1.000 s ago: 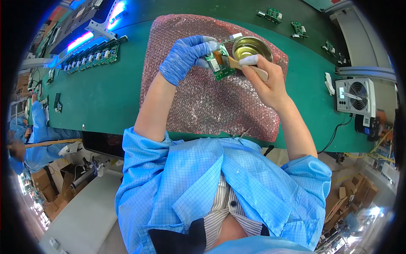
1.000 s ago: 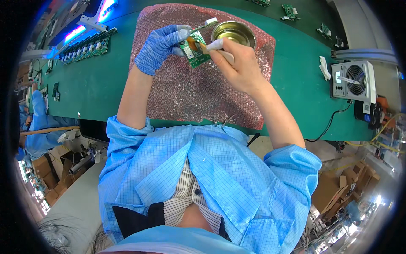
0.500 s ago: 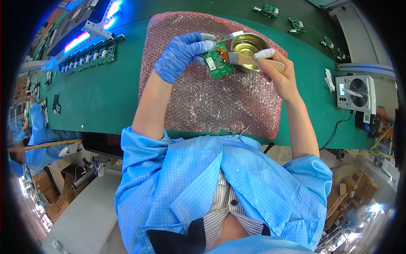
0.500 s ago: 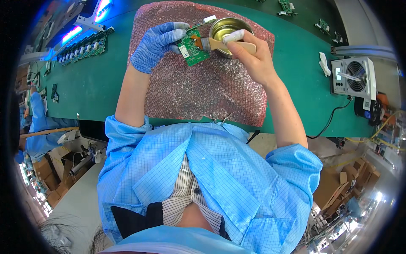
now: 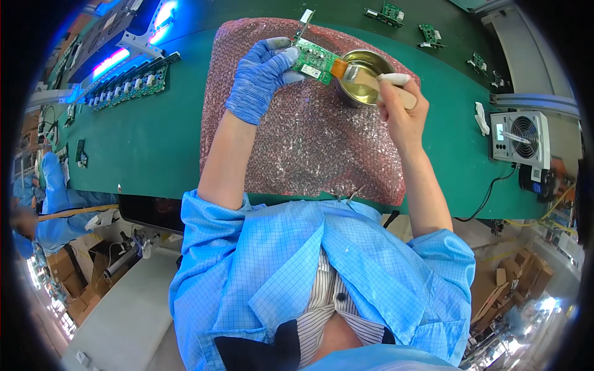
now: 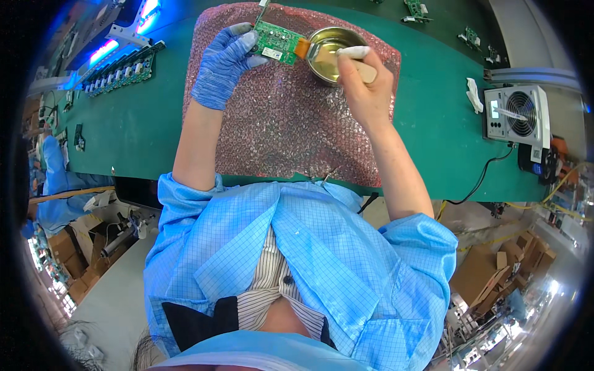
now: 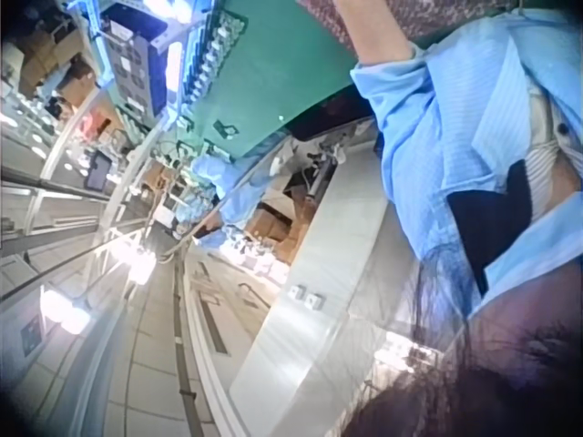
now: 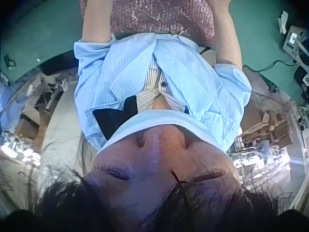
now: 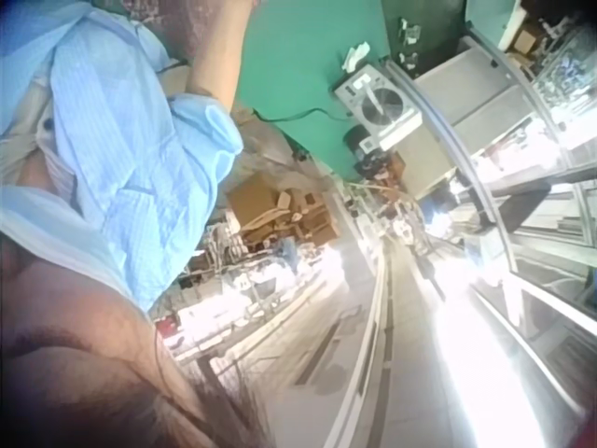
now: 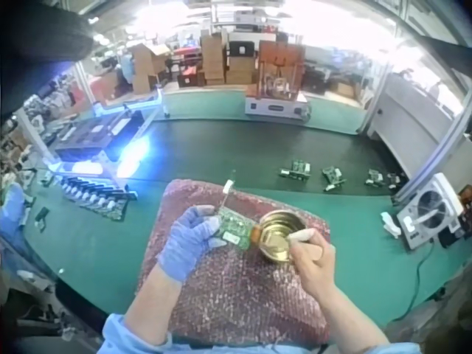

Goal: Apply a protective coating liquid to several printed circuit boards using a brush.

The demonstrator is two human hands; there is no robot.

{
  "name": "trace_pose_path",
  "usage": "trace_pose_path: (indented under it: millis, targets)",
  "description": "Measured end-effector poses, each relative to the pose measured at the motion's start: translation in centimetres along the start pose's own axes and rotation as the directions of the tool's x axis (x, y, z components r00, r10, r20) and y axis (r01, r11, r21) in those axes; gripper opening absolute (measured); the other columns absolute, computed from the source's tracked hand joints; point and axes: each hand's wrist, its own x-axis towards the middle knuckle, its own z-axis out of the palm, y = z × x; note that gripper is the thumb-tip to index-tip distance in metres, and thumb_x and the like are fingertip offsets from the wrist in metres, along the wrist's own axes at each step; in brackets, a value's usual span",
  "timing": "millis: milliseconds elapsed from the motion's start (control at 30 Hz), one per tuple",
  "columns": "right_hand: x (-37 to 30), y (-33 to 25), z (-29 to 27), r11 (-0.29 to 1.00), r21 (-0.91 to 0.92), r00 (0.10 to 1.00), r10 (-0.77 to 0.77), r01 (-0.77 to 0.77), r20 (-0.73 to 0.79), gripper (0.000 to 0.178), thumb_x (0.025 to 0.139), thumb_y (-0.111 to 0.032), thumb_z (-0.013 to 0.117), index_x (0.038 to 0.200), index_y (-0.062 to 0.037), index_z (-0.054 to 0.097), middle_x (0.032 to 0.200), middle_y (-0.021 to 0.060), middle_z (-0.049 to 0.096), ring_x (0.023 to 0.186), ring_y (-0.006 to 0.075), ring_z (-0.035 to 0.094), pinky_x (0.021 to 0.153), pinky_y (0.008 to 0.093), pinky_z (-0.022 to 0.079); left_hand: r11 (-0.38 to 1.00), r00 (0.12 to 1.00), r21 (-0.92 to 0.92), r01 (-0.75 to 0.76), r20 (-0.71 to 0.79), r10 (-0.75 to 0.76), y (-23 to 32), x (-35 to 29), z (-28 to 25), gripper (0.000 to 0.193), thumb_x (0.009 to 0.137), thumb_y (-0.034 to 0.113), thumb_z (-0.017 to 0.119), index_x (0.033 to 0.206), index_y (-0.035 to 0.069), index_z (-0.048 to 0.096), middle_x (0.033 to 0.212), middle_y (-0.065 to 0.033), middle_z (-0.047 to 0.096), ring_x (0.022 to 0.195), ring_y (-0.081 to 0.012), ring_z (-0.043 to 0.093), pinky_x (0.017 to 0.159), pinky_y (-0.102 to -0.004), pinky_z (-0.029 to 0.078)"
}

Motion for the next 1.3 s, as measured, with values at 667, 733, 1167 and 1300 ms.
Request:
trace_pose_path:
  millis: [667, 733, 1167, 1300]
  targets:
    - [0.5, 0.6, -1.8, 0.991, 0.115, 0.984, 0.092, -0.075, -0.151, 0.012, 0.078, -0.012, 0.054, 0.083, -0.0011, 0.054, 0.058, 0.0004, 0.048, 0.042, 0.0042, 0.039, 0.037, 0.0159, 0.028, 0.970, 0.906, 0.179, -0.166, -0.361, 0.221, 0.2, 12.5, -5.3, 0.023, 0.070, 0.010, 0.064, 0.086, 0.000, 0.051, 0.081, -0.0100, 0.056, 0.068, -0.0165, 0.058, 0.052, -0.0273, 0.054]
    - [0.2, 0.8, -2.7, 0.986, 0.133, 0.959, 0.129, -0.098, -0.251, 0.011, 0.079, -0.011, 0.054, 0.082, -0.0010, 0.053, 0.057, 0.0002, 0.046, 0.043, 0.0038, 0.038, 0.036, 0.0159, 0.026, 0.942, 0.820, 0.302, -0.146, -0.496, 0.287, 1.1, 14.5, -8.5, 0.025, 0.068, 0.010, 0.066, 0.084, 0.000, 0.051, 0.080, -0.0109, 0.056, 0.066, -0.0168, 0.057, 0.050, -0.0279, 0.054]
    - [0.6, 2.4, -6.5, 0.958, 0.278, 0.895, 0.182, -0.069, -0.407, 0.013, 0.082, -0.013, 0.049, 0.084, 0.0004, 0.049, 0.057, 0.0004, 0.041, 0.044, 0.0052, 0.033, 0.038, 0.0181, 0.026, 0.992, 0.932, -0.056, -0.114, -0.351, 0.088, -1.2, 21.7, -7.1, 0.015, 0.071, 0.008, 0.058, 0.082, 0.001, 0.052, 0.080, -0.0142, 0.056, 0.063, -0.0255, 0.057, 0.055, -0.0348, 0.052]
    - [1.3, 2.7, -7.0, 0.952, 0.295, 0.852, 0.217, -0.078, -0.477, 0.013, 0.081, -0.013, 0.049, 0.082, 0.0002, 0.049, 0.054, 0.0002, 0.040, 0.042, 0.0054, 0.032, 0.037, 0.0179, 0.025, 0.937, 0.955, 0.261, 0.232, 0.119, -0.270, -4.8, 20.9, 5.3, 0.031, 0.071, 0.016, 0.062, 0.096, 0.003, 0.050, 0.081, -0.0143, 0.055, 0.063, -0.0230, 0.057, 0.052, -0.0314, 0.051]
